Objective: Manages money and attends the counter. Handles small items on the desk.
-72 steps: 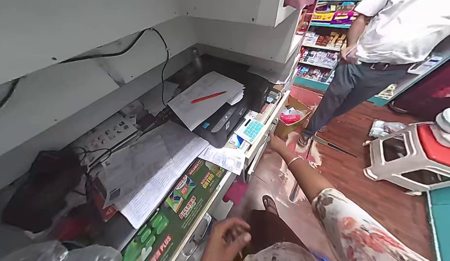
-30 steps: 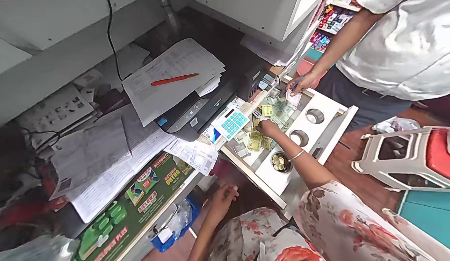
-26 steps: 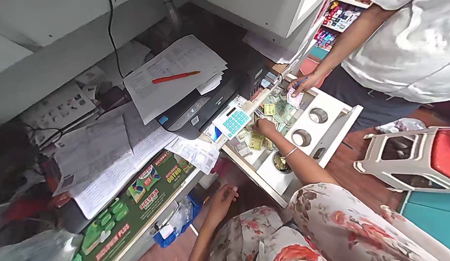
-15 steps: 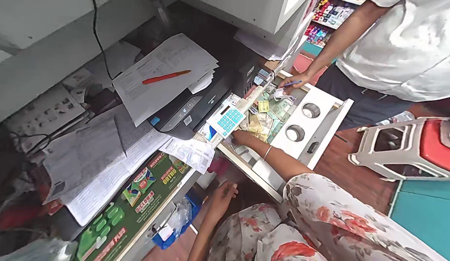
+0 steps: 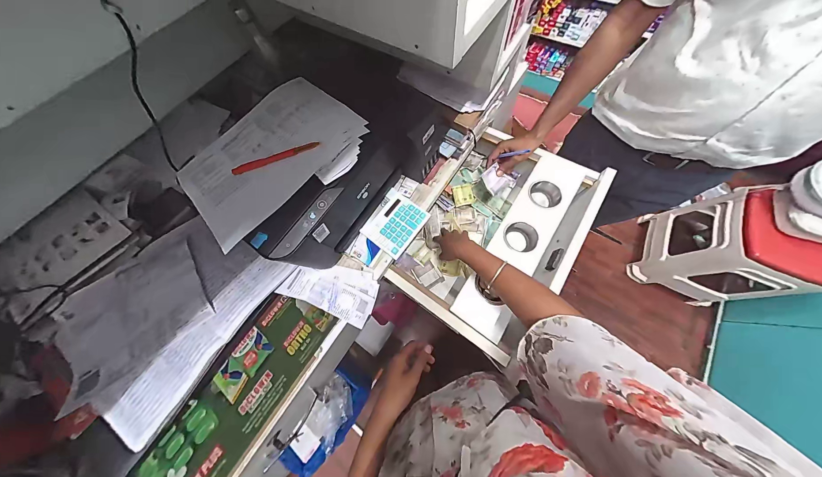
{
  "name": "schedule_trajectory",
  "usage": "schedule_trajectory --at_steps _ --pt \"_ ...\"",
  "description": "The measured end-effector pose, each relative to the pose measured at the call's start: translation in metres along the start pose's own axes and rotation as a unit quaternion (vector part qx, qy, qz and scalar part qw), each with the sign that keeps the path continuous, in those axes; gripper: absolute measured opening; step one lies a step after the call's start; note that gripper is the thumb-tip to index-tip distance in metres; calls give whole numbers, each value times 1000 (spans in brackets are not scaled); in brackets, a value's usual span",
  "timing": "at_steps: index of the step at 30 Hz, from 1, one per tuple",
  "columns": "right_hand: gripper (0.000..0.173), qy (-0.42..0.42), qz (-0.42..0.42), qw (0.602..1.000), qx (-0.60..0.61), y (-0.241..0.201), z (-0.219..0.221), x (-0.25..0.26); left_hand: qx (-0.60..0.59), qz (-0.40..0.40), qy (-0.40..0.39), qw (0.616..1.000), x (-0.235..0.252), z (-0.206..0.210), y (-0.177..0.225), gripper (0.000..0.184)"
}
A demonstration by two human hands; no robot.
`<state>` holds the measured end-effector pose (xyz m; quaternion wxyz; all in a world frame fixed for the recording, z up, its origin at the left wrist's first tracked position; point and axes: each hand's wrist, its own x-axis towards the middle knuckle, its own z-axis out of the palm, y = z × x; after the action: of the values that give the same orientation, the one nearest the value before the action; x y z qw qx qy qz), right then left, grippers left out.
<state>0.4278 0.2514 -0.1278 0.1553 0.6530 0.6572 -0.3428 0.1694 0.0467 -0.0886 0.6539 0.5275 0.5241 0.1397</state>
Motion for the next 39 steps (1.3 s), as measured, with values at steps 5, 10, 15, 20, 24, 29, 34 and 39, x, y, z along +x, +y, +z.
schedule_trajectory --at_steps 5,10,15,20,24,29,34,39 --pt "41 -6 31 998 47 -7 -21 -24 9 -7 0 1000 1 0 -3 30" --pt "41 157 66 979 109 -2 -27 3 24 10 -11 1000 1 10 -2 31" --pt "26 128 39 987 84 7 -23 15 116 115 -119 979 5 35 20 46" --pt "47 29 51 996 64 -18 -56 -48 231 112 -316 913 21 69 31 51" --pt "38 -36 63 996 59 -29 -62 -75 306 85 -349 882 26 81 30 51" --pt "32 24 46 996 70 -6 -11 7 354 51 -370 858 28 83 35 51" --pt "32 60 33 989 133 -14 -58 -44 361 51 -371 854 30 86 41 49" --pt "39 85 -32 980 176 -11 -85 -67 345 65 -373 859 27 88 39 48"
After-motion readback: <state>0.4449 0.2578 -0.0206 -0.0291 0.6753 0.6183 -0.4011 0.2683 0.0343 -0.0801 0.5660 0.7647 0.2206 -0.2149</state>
